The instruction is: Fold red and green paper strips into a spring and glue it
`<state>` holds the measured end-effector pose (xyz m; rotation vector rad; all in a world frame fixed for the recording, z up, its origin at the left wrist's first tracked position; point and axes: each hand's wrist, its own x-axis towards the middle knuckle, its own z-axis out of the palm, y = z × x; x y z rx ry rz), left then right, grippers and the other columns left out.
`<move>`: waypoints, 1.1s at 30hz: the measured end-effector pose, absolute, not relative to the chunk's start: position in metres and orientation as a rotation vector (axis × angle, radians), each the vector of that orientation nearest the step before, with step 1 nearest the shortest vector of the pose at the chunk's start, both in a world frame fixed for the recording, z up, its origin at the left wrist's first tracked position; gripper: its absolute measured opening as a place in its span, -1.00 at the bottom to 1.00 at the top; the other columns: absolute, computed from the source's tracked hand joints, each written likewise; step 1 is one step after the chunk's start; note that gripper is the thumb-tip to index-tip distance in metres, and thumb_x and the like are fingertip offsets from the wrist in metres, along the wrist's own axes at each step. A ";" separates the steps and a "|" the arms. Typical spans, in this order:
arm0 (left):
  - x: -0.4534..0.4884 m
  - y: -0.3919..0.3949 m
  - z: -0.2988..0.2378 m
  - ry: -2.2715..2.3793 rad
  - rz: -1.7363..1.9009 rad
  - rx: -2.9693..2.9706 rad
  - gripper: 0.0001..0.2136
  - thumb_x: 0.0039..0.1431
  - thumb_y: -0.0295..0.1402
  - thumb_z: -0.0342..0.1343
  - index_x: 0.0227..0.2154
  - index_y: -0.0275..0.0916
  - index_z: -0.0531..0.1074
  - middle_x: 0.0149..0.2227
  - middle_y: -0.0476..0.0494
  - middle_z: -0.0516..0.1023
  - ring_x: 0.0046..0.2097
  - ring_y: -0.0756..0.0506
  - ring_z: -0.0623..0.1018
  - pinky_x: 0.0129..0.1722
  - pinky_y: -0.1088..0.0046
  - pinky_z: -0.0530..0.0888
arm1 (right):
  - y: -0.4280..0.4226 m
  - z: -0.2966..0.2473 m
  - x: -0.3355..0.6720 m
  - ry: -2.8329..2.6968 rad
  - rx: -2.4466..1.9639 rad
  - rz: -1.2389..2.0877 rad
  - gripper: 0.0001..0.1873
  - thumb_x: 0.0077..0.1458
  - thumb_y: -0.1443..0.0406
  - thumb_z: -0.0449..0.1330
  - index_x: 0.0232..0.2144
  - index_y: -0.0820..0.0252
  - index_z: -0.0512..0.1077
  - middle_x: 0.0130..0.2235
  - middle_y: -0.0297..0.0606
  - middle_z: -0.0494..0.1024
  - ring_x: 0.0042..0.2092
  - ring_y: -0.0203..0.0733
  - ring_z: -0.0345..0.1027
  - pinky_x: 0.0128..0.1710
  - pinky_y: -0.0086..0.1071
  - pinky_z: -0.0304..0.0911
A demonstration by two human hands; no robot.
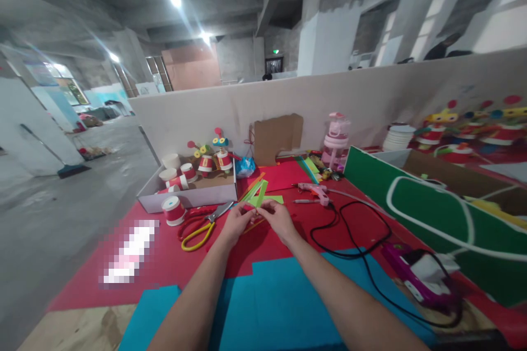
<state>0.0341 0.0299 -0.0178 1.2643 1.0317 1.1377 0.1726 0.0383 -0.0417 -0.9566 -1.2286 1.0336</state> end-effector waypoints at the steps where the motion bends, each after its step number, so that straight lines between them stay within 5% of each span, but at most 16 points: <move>1: 0.033 0.030 -0.018 1.035 1.136 1.249 -0.73 -0.16 -0.24 0.25 -0.43 -0.28 0.36 -0.64 0.06 0.40 -0.59 0.07 0.34 -0.55 0.59 0.20 | 0.037 -0.040 0.172 -1.233 -0.944 1.040 -0.70 -0.23 0.10 0.33 -0.50 0.17 0.41 -0.46 -0.35 0.47 -0.36 -0.23 0.34 -0.28 -0.36 0.27; 10: 0.031 0.035 -0.021 0.968 1.211 1.184 -0.75 -0.15 -0.26 0.25 -0.46 -0.30 0.36 -0.67 0.09 0.36 -0.62 0.09 0.31 -0.55 0.58 0.20 | 0.034 -0.038 0.168 -1.016 -0.788 1.511 -0.60 -0.30 0.10 0.39 -0.42 0.17 0.40 -0.40 -0.34 0.49 -0.36 -0.22 0.42 -0.21 -0.25 0.36; 33: 0.028 0.037 -0.026 0.960 1.175 1.304 -0.71 -0.13 -0.20 0.27 -0.47 -0.30 0.37 -0.64 0.05 0.37 -0.59 0.08 0.34 -0.54 0.57 0.20 | 0.035 -0.036 0.172 -1.124 -0.916 1.302 -0.68 -0.28 0.14 0.35 -0.47 0.19 0.42 -0.47 -0.36 0.48 -0.44 -0.31 0.33 -0.42 -0.42 0.30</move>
